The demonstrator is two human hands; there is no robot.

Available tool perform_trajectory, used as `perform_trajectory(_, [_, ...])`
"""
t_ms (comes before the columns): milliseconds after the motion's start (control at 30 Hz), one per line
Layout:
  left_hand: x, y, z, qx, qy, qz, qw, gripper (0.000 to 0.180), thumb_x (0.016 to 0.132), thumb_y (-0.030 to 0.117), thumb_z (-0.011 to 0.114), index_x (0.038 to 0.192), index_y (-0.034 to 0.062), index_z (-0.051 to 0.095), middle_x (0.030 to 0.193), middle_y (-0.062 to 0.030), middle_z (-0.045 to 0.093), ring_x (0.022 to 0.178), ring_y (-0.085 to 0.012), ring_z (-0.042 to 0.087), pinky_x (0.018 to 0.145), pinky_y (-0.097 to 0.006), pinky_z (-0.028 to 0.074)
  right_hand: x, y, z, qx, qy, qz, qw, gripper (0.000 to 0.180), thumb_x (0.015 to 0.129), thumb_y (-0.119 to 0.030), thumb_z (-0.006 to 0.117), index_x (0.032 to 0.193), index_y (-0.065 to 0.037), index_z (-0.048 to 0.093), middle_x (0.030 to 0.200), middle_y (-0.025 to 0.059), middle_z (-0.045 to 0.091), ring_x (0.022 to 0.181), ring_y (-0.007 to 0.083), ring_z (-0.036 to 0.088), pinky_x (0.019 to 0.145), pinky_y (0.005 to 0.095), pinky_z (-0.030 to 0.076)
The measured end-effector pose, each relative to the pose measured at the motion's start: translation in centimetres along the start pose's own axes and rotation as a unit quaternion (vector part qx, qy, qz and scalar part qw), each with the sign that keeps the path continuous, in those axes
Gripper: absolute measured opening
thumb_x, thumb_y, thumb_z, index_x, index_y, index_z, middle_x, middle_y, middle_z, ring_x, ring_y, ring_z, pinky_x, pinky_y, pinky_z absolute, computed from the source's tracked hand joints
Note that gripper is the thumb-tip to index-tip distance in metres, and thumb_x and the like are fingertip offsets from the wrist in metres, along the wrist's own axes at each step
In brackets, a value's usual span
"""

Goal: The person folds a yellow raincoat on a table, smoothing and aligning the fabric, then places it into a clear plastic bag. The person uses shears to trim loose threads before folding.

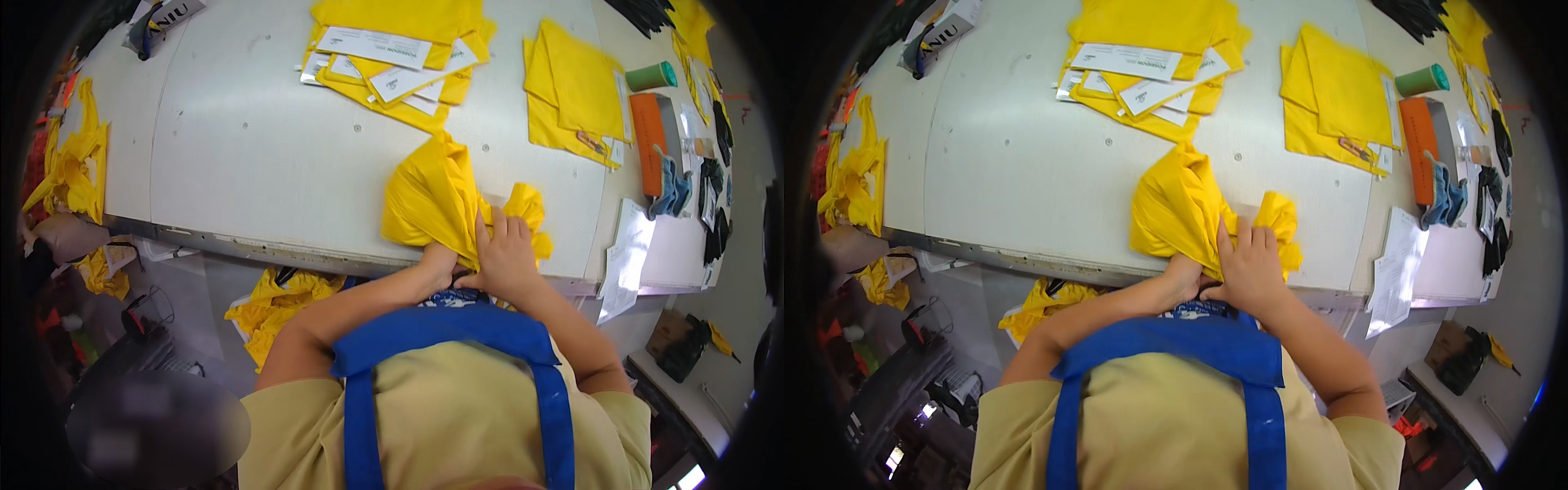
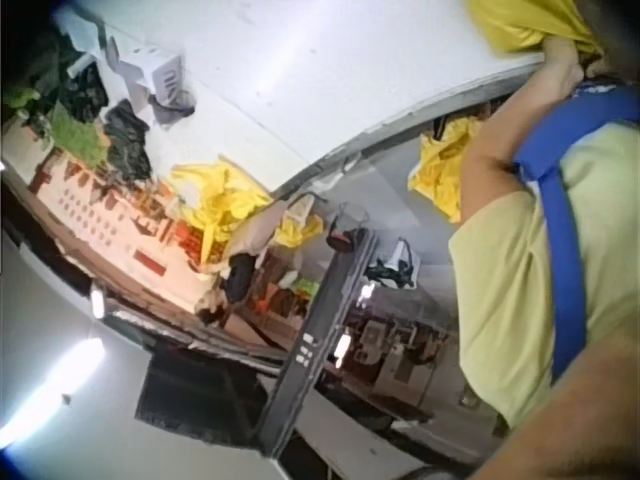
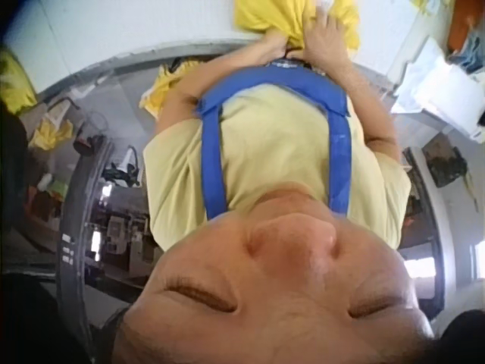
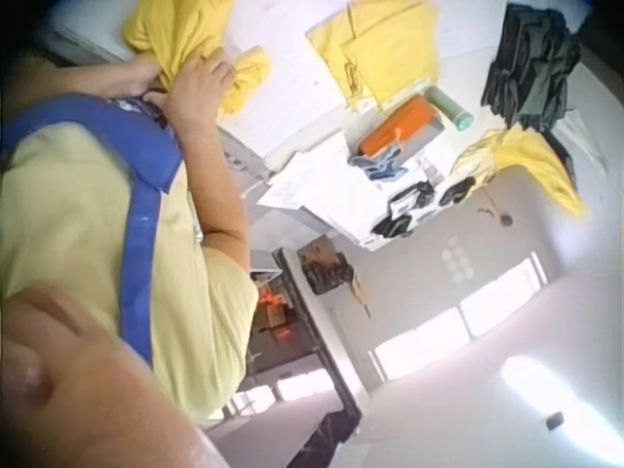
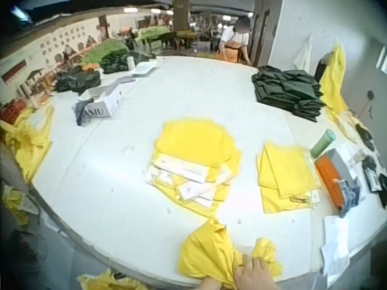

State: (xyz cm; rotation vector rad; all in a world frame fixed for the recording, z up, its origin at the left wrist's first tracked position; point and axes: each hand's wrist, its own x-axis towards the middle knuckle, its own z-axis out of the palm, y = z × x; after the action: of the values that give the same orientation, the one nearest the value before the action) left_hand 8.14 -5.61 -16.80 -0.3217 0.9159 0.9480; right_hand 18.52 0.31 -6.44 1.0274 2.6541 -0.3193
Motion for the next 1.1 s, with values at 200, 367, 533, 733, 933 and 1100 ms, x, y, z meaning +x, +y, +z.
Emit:
perform_trajectory(200, [1.3, 1.1, -2.1, 0.194, -0.060, 0.035, 0.979, 0.033, 0.091, 0.016, 0.054, 0.122, 0.0078, 0.056, 0.115, -0.0054, 0.062, 0.101, -0.0160, 0.059, 0.079, -0.032, 0.051, 1.4, 2.1, 5.6, 0.010, 0.011, 0.099, 0.995, 0.098, 0.057, -0.039, 0.081, 0.131, 0.007, 0.036, 0.118, 0.0231, 0.050, 0.106, 0.0362, 0.051, 0.097, 0.0456, 0.036])
perform_trajectory(367, [0.1, 17.1, -7.4, 0.736, -0.109, 0.132, 0.655, 0.022, 0.085, 0.017, 0.057, 0.101, 0.0047, 0.067, 0.094, -0.0096, 0.068, 0.080, -0.0197, 0.064, 0.070, -0.035, 0.052, 2.8, 7.2, 3.8, 0.110, -0.053, 0.121, 0.985, 0.082, 0.062, -0.033, 0.077, 0.125, 0.004, 0.041, 0.106, 0.0223, 0.059, 0.100, 0.0371, 0.056, 0.097, 0.0448, 0.039])
perform_trajectory(533, [4.6, 30.5, -3.8, 0.743, 0.228, 0.553, 0.302, 0.042, 0.083, 0.014, 0.058, 0.124, 0.0088, 0.051, 0.127, -0.0124, 0.051, 0.117, -0.0288, 0.049, 0.096, -0.037, 0.043, 3.7, 7.3, 1.9, 0.199, -0.114, 0.170, 0.959, 0.077, 0.063, -0.034, 0.076, 0.124, -0.002, 0.042, 0.107, 0.0210, 0.059, 0.101, 0.0359, 0.057, 0.089, 0.0427, 0.046])
perform_trajectory(733, [8.3, 35.9, 0.3, 0.889, 0.173, 0.405, 0.126, 0.047, 0.085, 0.006, 0.054, 0.130, 0.0116, 0.046, 0.121, -0.0105, 0.054, 0.111, -0.0268, 0.053, 0.090, -0.035, 0.047, 3.1, 7.2, 2.1, 0.228, -0.116, 0.208, 0.944, 0.075, 0.063, -0.033, 0.076, 0.125, -0.006, 0.042, 0.106, 0.0193, 0.059, 0.102, 0.0354, 0.057, 0.087, 0.0424, 0.047])
perform_trajectory(933, [7.9, 38.0, 1.9, 0.890, 0.122, 0.415, 0.146, 0.035, 0.087, 0.007, 0.050, 0.122, 0.0106, 0.049, 0.106, -0.0103, 0.059, 0.092, -0.0273, 0.058, 0.075, -0.037, 0.050, 2.9, 7.3, 1.9, 0.239, -0.122, 0.226, 0.936, 0.073, 0.063, -0.030, 0.077, 0.124, -0.007, 0.044, 0.106, 0.0169, 0.061, 0.100, 0.0353, 0.058, 0.086, 0.0423, 0.048])
perform_trajectory(1100, [-3.1, 33.2, 3.2, 0.839, 0.052, 0.477, 0.255, 0.013, 0.083, 0.012, 0.056, 0.093, 0.0056, 0.060, 0.093, -0.0109, 0.060, 0.079, -0.0289, 0.057, 0.068, -0.041, 0.048, 1.0, 8.3, 0.6, 0.345, -0.004, 0.222, 0.912, 0.072, 0.061, -0.023, 0.080, 0.124, -0.007, 0.047, 0.109, 0.0188, 0.063, 0.101, 0.0365, 0.059, 0.086, 0.0407, 0.048])
